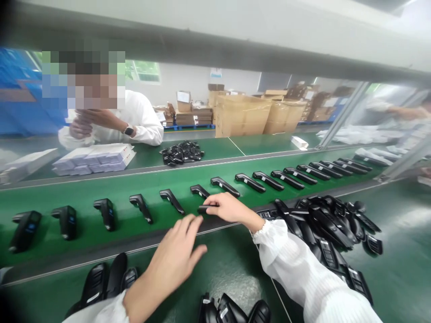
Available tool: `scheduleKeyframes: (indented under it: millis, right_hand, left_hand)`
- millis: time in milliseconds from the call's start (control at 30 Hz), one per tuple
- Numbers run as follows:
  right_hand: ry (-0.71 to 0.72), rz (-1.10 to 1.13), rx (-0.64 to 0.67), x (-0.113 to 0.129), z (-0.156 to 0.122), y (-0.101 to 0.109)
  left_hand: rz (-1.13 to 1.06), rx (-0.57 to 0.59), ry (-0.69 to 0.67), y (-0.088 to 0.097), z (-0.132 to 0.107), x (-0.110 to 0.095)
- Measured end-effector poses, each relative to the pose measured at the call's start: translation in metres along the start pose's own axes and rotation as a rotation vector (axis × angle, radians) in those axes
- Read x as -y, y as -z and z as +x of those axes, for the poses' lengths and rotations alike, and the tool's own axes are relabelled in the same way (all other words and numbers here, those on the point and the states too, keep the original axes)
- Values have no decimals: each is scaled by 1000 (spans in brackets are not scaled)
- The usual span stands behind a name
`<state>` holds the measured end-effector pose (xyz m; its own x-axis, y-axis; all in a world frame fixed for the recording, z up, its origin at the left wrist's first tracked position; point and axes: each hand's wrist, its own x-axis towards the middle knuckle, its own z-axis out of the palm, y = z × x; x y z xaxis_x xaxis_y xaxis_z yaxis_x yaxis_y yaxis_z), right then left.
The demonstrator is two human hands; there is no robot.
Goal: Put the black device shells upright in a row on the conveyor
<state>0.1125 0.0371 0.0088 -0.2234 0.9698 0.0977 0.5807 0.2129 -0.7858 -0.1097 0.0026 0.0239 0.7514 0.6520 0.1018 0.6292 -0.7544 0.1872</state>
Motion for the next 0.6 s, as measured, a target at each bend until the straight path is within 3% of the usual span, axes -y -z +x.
scheduleKeyframes:
  millis: [100,167,233,333,433,600]
  right_hand:
    - [-154,-49,-233,-29,11,-3]
    - [-200,-160,-273,-45,16,-10]
    - [-215,-317,-259,-56,18,-19]
    - [-241,-497,-258,-61,21,-29]
    - [-256,-578,-277,-60,24,-35]
    - [-297,-674,-328,-48,22,-33]
  left_hand:
    - [-128,210,-238,-9,-26,-19]
    - [-150,293,-374,-21,-37,-26]
    - [-147,308,-404,-33,-41,-27]
    - [-178,337,-341,-42,-39,-23]
    - [-276,359,-193,-36,-35,-17]
    - [-557,113,110,-13,-30,-3]
